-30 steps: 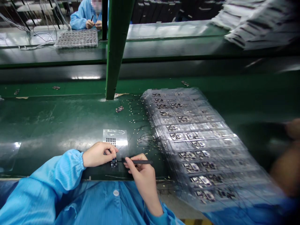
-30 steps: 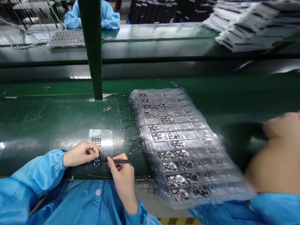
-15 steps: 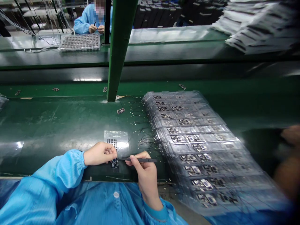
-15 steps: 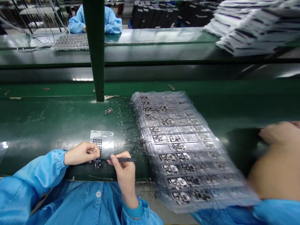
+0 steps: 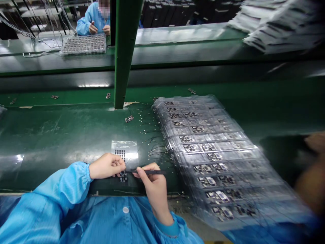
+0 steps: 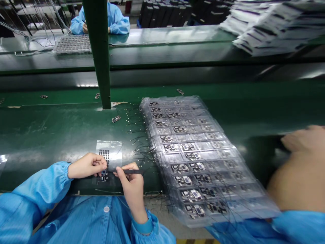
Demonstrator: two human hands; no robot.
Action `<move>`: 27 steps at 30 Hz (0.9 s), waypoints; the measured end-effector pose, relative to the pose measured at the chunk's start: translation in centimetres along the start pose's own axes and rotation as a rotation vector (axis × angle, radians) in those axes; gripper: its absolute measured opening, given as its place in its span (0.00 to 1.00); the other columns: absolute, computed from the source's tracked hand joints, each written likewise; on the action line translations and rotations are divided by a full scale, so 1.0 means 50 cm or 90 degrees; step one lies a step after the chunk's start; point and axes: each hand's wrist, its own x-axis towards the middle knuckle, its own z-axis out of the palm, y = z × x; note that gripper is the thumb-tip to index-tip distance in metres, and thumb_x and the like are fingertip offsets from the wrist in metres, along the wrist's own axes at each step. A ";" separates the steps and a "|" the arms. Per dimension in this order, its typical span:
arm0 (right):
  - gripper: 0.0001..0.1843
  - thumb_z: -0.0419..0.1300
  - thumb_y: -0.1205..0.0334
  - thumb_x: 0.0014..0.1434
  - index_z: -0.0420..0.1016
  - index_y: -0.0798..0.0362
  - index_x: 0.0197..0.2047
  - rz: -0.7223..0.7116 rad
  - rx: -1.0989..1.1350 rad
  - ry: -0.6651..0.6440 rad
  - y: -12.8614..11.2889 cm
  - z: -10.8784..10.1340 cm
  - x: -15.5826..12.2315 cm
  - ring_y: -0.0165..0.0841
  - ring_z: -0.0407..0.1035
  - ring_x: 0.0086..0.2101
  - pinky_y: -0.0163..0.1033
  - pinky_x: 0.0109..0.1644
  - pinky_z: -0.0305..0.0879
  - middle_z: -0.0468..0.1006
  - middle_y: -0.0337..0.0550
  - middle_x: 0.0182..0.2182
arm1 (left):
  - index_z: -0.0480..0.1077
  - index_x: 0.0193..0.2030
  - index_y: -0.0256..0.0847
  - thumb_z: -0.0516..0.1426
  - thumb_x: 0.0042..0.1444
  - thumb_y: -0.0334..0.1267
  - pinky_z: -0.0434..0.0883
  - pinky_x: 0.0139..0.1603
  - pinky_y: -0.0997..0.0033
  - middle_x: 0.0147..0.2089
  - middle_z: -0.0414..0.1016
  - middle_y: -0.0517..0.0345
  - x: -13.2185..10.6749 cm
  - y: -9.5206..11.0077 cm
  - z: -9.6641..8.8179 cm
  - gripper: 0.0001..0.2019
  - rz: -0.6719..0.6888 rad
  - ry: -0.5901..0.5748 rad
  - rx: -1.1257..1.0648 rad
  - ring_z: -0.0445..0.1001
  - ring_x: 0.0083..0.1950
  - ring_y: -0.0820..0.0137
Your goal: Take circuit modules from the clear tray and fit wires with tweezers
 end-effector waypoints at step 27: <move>0.23 0.68 0.45 0.44 0.68 0.56 0.25 0.002 -0.042 0.006 -0.005 -0.003 0.005 0.32 0.73 0.24 0.32 0.29 0.72 0.70 0.37 0.21 | 0.68 0.30 0.36 0.57 0.49 0.38 0.69 0.25 0.78 0.22 0.68 0.64 0.004 -0.004 0.004 0.07 -0.003 0.007 -0.027 0.71 0.25 0.75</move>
